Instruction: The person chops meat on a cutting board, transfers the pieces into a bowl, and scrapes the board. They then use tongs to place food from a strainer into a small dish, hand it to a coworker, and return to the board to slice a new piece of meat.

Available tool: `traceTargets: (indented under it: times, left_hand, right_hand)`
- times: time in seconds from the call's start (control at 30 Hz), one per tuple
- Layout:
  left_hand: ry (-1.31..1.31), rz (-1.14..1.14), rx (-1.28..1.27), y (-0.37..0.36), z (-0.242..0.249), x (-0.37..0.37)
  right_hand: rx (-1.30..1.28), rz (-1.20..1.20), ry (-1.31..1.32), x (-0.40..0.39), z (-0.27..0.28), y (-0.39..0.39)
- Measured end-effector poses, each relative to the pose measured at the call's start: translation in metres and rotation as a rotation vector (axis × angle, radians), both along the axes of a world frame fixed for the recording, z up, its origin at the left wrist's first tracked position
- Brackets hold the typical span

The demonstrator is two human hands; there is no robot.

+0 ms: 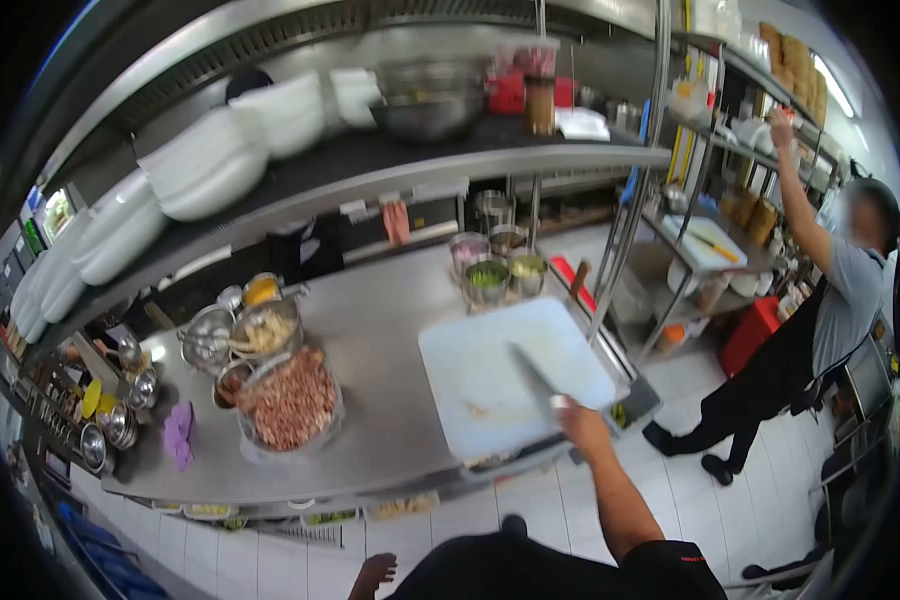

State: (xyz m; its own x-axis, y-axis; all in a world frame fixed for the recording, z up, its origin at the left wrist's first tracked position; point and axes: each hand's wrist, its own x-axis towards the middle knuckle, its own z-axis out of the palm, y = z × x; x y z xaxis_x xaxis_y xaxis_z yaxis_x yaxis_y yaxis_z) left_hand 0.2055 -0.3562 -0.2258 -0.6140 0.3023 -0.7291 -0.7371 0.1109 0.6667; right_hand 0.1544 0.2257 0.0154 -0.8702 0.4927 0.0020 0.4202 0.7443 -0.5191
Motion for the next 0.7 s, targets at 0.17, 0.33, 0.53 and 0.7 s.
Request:
traceTargets:
  times: [0.17,0.33,0.53,0.7]
  left_hand:
    - [-0.044,0.011,-0.113,0.009,0.009,-0.051]
    - [0.108,-0.161,-0.050,0.002,-0.015,-0.053]
    - [0.380,-0.314,-0.068,-0.033,-0.053,-0.013]
    - [-0.141,0.121,-0.356,0.015,0.015,0.004]
  right_hand:
    - [0.132,-0.128,0.025,-0.021,-0.019,0.022]
    - [0.206,0.321,-0.143,-0.020,-0.001,-0.033]
    - [0.200,-0.085,0.042,-0.067,-0.050,0.113]
    - [0.134,0.248,-0.069,-0.052,0.006,-0.012]
